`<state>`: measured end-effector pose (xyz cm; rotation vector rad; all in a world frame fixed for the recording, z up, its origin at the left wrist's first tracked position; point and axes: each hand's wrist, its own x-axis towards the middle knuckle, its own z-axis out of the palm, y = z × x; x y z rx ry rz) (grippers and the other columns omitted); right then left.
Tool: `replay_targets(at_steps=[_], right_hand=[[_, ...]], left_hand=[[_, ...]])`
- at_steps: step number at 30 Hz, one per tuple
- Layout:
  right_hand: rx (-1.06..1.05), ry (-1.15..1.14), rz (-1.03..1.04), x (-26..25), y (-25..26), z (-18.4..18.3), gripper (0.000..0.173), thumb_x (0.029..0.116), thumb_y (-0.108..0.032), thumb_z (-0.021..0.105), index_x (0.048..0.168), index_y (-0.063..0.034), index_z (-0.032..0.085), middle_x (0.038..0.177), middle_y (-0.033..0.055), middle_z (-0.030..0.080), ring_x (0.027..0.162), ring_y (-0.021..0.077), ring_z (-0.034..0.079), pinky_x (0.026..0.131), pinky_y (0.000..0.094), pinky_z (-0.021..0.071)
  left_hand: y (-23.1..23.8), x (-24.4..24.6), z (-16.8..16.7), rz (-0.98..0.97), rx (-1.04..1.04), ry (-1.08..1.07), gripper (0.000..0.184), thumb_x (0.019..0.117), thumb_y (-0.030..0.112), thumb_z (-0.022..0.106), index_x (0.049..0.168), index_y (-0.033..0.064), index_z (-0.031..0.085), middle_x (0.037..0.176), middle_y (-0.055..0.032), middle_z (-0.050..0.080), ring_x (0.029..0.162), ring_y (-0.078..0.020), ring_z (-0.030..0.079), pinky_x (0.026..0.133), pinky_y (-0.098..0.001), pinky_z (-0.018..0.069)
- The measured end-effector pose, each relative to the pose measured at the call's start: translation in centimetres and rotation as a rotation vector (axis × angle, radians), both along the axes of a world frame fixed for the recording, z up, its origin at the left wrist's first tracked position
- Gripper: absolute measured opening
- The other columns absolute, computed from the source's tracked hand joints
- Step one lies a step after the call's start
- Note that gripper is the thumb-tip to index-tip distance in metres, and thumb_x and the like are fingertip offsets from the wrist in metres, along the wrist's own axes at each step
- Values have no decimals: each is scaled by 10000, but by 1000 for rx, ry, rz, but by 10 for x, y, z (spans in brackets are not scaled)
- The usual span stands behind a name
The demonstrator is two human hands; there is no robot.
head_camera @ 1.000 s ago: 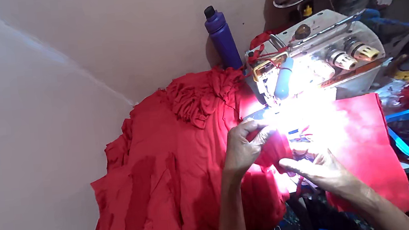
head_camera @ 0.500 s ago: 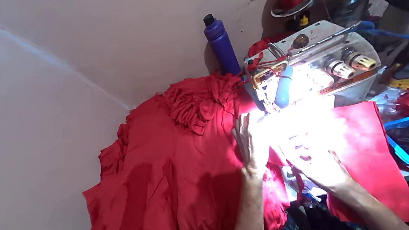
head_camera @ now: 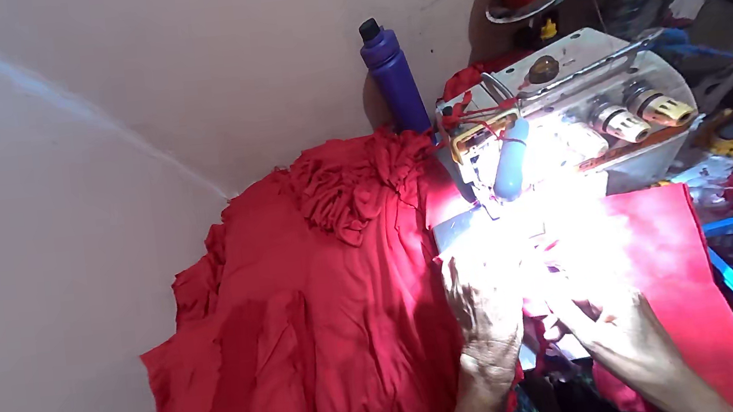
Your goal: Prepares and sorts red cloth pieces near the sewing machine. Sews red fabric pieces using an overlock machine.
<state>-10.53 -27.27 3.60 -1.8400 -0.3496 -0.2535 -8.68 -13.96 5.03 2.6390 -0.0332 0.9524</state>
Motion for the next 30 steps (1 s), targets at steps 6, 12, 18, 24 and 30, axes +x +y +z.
replay_targets(at_steps=[6,12,18,24,30], right_hand=[[-69,-15,-44,27,7,3,283,971,-226,573,1042,23,685,710,8,666,595,36,646,575,222,561],[-177,-158,-118,26,7,-6,329,959,-201,516,1125,-56,760,784,79,707,624,160,655,576,350,543],[-347,-236,-210,33,9,3,322,955,-207,515,1011,-29,778,759,147,694,644,315,667,540,482,487],[-367,-433,-123,1,-19,-1,303,979,-232,532,966,-71,788,871,102,744,783,220,692,682,343,531],[-501,-573,-28,-50,-78,-23,327,1040,-460,520,962,-189,685,938,73,660,974,264,561,879,379,370]], left_hand=[[0,16,-2,40,75,76,281,960,208,635,1205,140,753,1290,-100,692,1276,-310,599,1100,-512,425],[6,17,-1,14,13,51,276,980,230,619,1195,125,755,1258,-79,712,1256,-283,620,1096,-461,444],[24,31,25,-15,-82,419,647,938,308,694,1480,2,514,1502,-196,523,1421,-344,462,1187,-590,256],[56,68,37,8,-65,460,416,1045,280,574,1426,115,538,1396,-168,598,1274,-385,575,1066,-689,360],[103,104,18,-105,-439,248,379,1063,203,476,1355,-18,573,1219,-216,669,973,-266,682,838,-438,551]])
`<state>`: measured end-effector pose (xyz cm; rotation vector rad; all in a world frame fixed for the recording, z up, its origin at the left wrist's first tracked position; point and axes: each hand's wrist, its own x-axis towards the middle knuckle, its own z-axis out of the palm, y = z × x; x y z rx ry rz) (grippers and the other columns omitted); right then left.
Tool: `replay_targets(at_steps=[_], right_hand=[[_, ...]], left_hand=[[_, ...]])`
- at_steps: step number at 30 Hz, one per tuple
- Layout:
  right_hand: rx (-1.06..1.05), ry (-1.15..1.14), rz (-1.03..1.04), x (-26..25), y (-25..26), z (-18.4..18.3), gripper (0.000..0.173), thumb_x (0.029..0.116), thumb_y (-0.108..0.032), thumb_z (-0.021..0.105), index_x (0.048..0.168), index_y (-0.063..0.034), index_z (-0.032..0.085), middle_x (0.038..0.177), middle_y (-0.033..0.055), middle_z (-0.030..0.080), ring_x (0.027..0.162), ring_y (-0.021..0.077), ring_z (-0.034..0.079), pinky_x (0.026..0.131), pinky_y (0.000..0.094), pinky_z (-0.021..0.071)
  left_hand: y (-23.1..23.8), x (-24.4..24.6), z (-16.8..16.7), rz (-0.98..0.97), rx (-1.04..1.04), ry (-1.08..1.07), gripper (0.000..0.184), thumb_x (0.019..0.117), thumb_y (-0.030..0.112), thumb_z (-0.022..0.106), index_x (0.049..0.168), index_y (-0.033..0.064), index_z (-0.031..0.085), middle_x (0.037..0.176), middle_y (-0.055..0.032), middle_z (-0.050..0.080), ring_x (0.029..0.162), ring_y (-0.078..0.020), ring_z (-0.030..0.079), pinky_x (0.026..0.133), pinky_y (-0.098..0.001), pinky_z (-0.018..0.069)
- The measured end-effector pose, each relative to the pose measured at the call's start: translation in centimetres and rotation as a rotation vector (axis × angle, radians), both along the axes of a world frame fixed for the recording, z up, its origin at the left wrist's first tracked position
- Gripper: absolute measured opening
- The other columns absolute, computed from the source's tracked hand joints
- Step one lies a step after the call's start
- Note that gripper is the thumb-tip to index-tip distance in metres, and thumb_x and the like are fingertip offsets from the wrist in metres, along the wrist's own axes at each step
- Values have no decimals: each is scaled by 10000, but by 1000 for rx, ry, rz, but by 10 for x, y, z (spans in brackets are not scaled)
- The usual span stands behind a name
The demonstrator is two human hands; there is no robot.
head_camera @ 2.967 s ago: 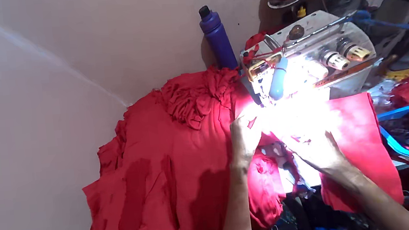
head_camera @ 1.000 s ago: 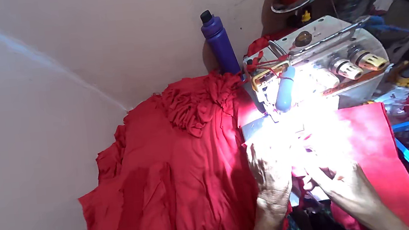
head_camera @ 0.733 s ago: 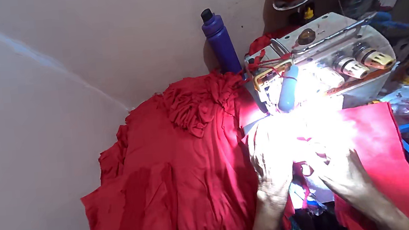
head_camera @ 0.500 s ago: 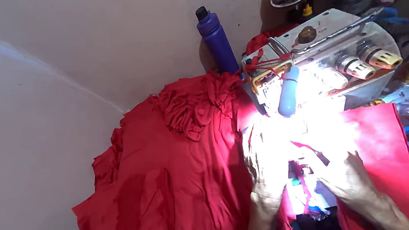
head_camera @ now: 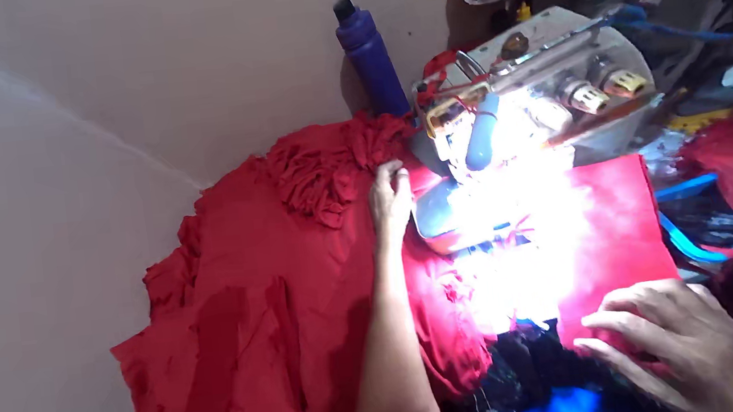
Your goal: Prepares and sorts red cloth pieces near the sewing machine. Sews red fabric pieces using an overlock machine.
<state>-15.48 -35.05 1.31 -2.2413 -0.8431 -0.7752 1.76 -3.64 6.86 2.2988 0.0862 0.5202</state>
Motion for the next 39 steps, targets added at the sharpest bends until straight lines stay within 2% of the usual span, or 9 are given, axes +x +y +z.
replay_targets(at_steps=[3,5,11,16,22,25,29,34,39], right_hand=[[-128,-73,-27,-12,-17,-22,297,1045,-453,504,1083,-204,660,1036,83,639,994,290,560,878,403,380],[-177,-114,-57,-13,-19,-37,236,1063,-385,497,1144,-203,622,1100,92,634,1002,297,572,871,403,403],[-56,-205,40,-13,-11,-53,170,1042,-176,580,1194,-152,653,1034,97,635,951,266,568,893,374,417],[51,-109,116,-22,-17,-52,202,1047,-103,530,1141,-110,709,991,93,711,944,237,633,908,338,466],[209,156,181,-18,-16,-38,224,983,-244,616,830,-103,697,823,54,681,886,152,609,828,247,430],[141,241,196,-14,-15,-31,221,920,-270,628,770,-115,680,780,44,662,806,173,587,759,306,399],[122,376,253,-12,-24,-24,229,951,-273,610,911,-149,798,915,9,734,903,111,639,818,277,456],[313,535,-1,-1,-25,8,189,971,-219,552,989,-98,697,881,-66,663,796,-64,605,723,147,513],[538,248,43,23,-29,58,193,1040,-194,540,1149,-47,604,1038,-62,645,935,-33,629,836,171,546]], left_hand=[[-1,-30,-7,-73,-241,-122,353,1051,136,501,1335,-62,571,1274,-189,642,1113,-155,629,966,-308,504],[-15,-75,-10,-18,-228,-176,347,1064,139,506,1352,-47,560,1356,-199,604,1208,-201,600,1020,-330,480],[-58,-188,-51,97,-145,-337,180,928,43,613,1039,-65,704,1012,-113,719,953,-79,681,864,-223,559],[-87,-242,-66,43,-228,-257,150,886,-3,623,978,-57,728,980,-83,726,969,-56,686,902,-187,556],[-110,-249,-76,-49,-284,-198,152,863,-32,633,969,-57,740,969,-95,723,946,-52,684,876,-174,554],[-120,-248,-77,-124,-272,-197,135,851,-34,656,944,-42,754,970,-97,728,988,-69,681,907,-181,544],[-133,-242,-83,-293,-173,-274,140,893,47,675,983,11,776,1046,-126,742,1086,-155,676,991,-264,521],[-148,-234,-93,-296,213,-298,193,944,200,668,1043,109,806,1119,-53,770,1092,-197,696,981,-378,490],[-145,-229,-76,-342,241,-263,266,953,313,643,996,115,815,1073,-52,775,987,-208,701,863,-382,495]])
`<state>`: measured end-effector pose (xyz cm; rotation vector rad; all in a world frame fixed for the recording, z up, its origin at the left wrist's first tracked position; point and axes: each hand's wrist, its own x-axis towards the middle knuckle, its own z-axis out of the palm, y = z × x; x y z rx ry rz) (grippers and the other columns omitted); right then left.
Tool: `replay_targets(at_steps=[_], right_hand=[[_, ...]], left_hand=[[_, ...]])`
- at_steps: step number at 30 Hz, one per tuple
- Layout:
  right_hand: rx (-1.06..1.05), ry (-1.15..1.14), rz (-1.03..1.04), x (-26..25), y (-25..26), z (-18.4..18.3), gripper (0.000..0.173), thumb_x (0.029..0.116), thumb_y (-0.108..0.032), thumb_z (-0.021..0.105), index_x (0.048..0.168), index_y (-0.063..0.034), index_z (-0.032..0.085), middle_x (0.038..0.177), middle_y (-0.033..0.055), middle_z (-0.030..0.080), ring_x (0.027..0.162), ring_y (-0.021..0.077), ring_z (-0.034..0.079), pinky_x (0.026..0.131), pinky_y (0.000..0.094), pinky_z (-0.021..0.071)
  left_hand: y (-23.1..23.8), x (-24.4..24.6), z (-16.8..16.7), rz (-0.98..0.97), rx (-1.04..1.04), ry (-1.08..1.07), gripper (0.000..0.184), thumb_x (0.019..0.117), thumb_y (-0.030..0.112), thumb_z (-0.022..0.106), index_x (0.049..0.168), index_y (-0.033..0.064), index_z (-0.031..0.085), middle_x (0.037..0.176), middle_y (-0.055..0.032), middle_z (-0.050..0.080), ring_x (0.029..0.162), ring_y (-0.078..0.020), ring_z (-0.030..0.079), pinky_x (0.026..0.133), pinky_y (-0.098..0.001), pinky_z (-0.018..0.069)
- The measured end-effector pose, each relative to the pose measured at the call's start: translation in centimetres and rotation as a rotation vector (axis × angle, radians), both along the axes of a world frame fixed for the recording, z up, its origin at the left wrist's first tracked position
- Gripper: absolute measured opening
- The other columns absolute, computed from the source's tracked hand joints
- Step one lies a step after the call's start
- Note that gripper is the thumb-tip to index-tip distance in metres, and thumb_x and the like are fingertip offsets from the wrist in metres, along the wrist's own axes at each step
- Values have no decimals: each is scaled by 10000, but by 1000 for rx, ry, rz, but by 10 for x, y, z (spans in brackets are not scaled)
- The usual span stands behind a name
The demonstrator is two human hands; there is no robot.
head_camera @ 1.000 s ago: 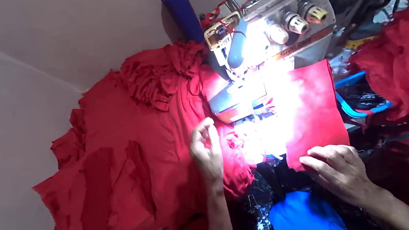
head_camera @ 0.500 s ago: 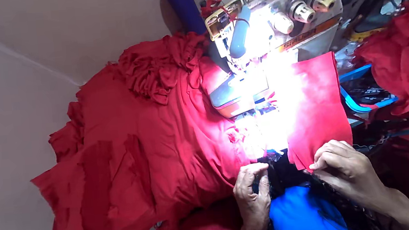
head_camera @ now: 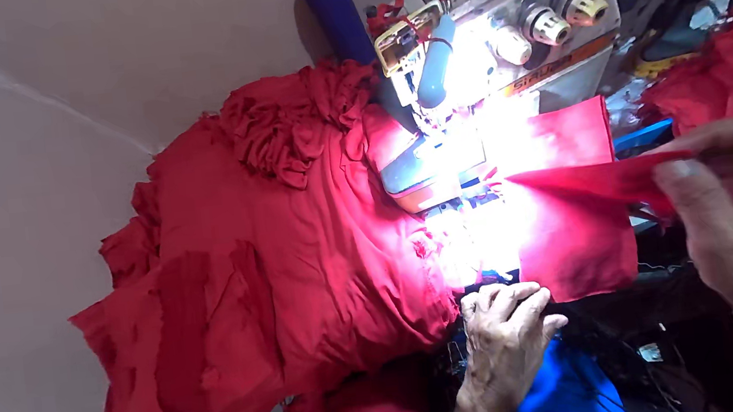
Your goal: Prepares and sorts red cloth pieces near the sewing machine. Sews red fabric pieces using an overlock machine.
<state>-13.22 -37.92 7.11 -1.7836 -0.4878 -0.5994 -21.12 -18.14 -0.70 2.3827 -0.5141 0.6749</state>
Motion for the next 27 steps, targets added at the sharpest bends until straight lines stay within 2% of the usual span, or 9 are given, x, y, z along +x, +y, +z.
replay_targets(at_steps=[3,5,7,9,11,17,20,23,27], right_hand=[[0,-113,60,-4,-1,5,224,1047,-316,574,1116,-125,667,1049,-88,701,972,-10,668,853,197,568],[-102,-200,116,-13,-1,0,215,1063,-275,548,1110,-121,690,1033,-32,713,979,30,668,863,227,556],[-173,-238,165,-20,0,-9,211,1076,-241,520,1089,-104,680,983,22,722,951,66,669,865,237,529],[-199,-238,218,-25,0,-16,231,1086,-238,498,1078,-97,680,949,48,715,921,91,662,861,233,513],[-209,-236,247,-26,-2,-24,242,1089,-243,489,1066,-92,677,932,63,710,914,119,661,869,251,509],[-195,-201,254,-22,-9,-34,243,1086,-241,495,1060,-90,684,898,64,705,873,107,650,832,228,487],[-121,-176,200,-11,-5,-31,227,1068,-229,544,1049,-52,684,897,56,712,839,38,634,788,167,484],[12,-141,129,8,0,-14,152,1005,-228,633,990,-87,688,880,-75,699,810,-79,628,749,97,526],[132,-90,118,27,9,15,105,917,-130,700,991,-63,667,787,-105,653,683,-72,601,637,90,519]], left_hand=[[7,18,34,-113,-286,226,365,1042,237,496,1017,-1,771,998,-102,756,966,-142,695,898,-301,532],[6,44,61,-102,-540,490,447,1087,192,360,1053,-72,720,900,-79,734,836,-67,679,795,-252,548],[7,78,78,-73,-740,796,537,1119,320,236,1127,-33,642,856,-15,688,760,-41,659,742,-249,570],[7,109,75,16,-819,918,540,1103,483,309,1146,57,638,787,22,615,659,-34,585,644,-226,524],[2,127,69,77,-774,836,362,1075,445,460,1066,121,623,738,27,555,592,-28,513,545,-203,462],[-20,136,59,110,-475,304,284,1015,207,639,1226,17,646,1116,-132,673,968,-180,628,835,-363,524],[-29,139,62,42,-509,131,211,1018,153,627,1175,17,665,1057,-86,681,896,-85,635,787,-249,533],[-37,132,84,-77,-685,233,165,977,106,679,1106,16,728,951,-36,735,783,-30,678,725,-209,569],[-35,112,109,-211,-834,292,94,933,26,703,1014,50,745,848,41,738,711,18,670,650,-162,565]])
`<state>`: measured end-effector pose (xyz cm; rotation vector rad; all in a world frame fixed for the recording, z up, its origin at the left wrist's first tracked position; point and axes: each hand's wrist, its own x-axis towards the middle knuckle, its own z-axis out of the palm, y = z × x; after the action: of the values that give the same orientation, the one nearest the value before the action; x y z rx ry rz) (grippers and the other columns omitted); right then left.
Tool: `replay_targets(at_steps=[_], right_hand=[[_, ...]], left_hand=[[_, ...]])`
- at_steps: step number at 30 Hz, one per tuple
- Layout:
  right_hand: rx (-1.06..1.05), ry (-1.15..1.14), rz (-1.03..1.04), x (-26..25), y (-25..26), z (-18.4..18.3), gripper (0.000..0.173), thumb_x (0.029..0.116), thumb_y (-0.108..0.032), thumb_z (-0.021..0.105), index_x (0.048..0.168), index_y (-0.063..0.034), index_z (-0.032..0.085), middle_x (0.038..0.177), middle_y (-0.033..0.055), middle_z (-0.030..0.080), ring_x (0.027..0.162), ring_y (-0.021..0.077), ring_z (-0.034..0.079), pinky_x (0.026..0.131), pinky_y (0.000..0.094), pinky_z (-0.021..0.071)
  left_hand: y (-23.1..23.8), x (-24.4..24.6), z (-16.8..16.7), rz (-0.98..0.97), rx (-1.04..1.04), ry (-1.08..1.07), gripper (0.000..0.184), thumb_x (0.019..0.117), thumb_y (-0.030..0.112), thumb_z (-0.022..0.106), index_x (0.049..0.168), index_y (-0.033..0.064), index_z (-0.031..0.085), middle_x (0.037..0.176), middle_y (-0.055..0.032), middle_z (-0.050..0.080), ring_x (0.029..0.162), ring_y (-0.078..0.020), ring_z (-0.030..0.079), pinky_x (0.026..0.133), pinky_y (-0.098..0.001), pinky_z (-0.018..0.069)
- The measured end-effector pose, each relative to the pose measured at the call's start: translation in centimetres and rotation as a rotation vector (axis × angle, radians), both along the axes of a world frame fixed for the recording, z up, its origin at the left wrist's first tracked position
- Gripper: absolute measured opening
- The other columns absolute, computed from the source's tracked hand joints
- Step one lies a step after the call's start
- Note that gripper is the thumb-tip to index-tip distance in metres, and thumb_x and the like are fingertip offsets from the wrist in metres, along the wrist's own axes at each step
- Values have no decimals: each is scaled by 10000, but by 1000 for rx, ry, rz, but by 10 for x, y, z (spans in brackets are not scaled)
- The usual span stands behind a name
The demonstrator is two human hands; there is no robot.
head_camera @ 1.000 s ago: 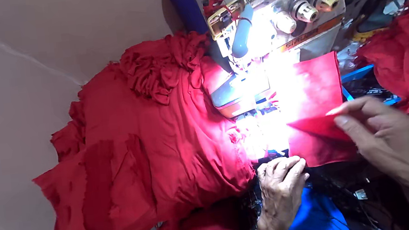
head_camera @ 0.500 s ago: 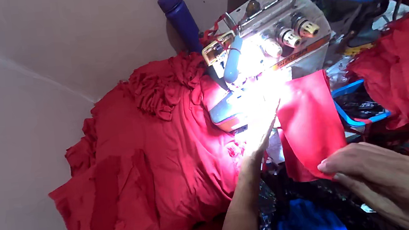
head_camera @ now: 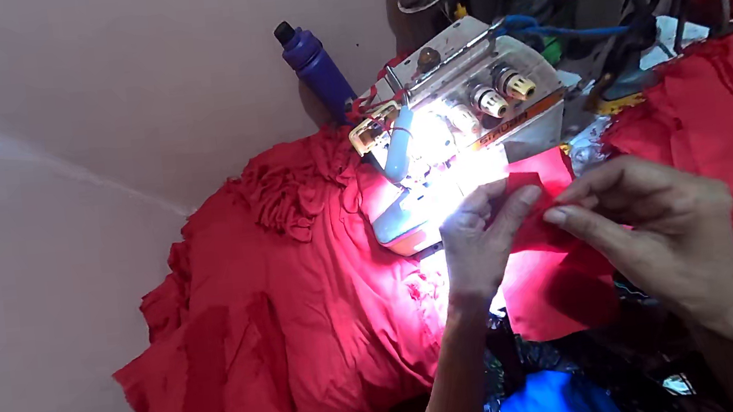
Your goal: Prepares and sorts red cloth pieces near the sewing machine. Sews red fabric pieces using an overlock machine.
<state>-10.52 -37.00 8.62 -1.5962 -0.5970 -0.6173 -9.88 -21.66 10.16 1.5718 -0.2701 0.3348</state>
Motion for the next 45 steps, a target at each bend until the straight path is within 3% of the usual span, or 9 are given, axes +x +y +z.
replay_targets(at_steps=[8,10,12,15,18,23,27,39,45], right_hand=[[91,184,92,-9,32,11,190,838,-57,755,886,-83,573,654,-78,547,533,-53,488,535,87,445],[151,156,126,-10,41,5,182,792,-54,794,890,-121,656,674,-107,599,579,-56,557,576,106,509],[104,204,204,-12,48,1,269,845,-129,775,997,-182,560,674,-144,626,567,-76,576,556,91,507],[75,365,429,-17,57,-5,222,933,-206,707,1108,-187,571,635,-129,612,554,-52,584,565,118,516],[9,437,678,-19,65,-10,143,996,-261,635,1123,-198,621,672,-160,631,589,-88,571,584,84,481],[-2,437,936,-24,78,-13,250,960,-168,671,1204,-161,618,765,-183,655,649,-125,566,600,53,468],[-109,431,860,-36,92,-13,210,934,-90,625,1141,-57,637,815,-169,659,698,-146,549,621,42,449],[-224,288,586,-48,94,-40,198,944,-210,630,949,-45,738,735,-96,659,666,-147,538,620,32,441],[-162,159,448,-32,100,-34,199,927,-284,693,889,-97,750,968,-4,700,928,-70,624,779,77,517]], left_hand=[[37,-36,11,-121,171,-1,290,1043,93,437,1052,-7,709,990,16,679,920,24,627,831,-178,531],[46,-44,9,-119,162,26,216,997,119,576,1062,-18,731,1048,-10,697,1008,-1,638,901,-202,536],[57,-48,5,-82,143,13,124,891,46,711,981,-23,761,1006,-26,719,982,-19,665,876,-204,562],[82,-55,3,-119,206,-41,70,872,-11,702,882,-24,770,870,11,692,862,16,641,798,-160,547],[112,-65,2,-232,358,-185,130,944,60,671,909,-39,749,902,-4,709,928,21,639,863,-165,532],[140,-86,14,-266,378,-156,209,1015,150,607,983,-9,739,925,31,684,942,54,611,859,-140,511],[153,-97,15,-192,380,-149,253,1038,206,581,976,10,728,924,46,678,920,57,612,832,-137,518],[156,-98,2,71,329,-146,207,1023,186,596,973,46,741,943,72,682,927,40,617,839,-158,529],[152,-67,9,191,386,-342,117,944,118,693,965,58,792,868,50,666,825,19,611,743,-137,524]])
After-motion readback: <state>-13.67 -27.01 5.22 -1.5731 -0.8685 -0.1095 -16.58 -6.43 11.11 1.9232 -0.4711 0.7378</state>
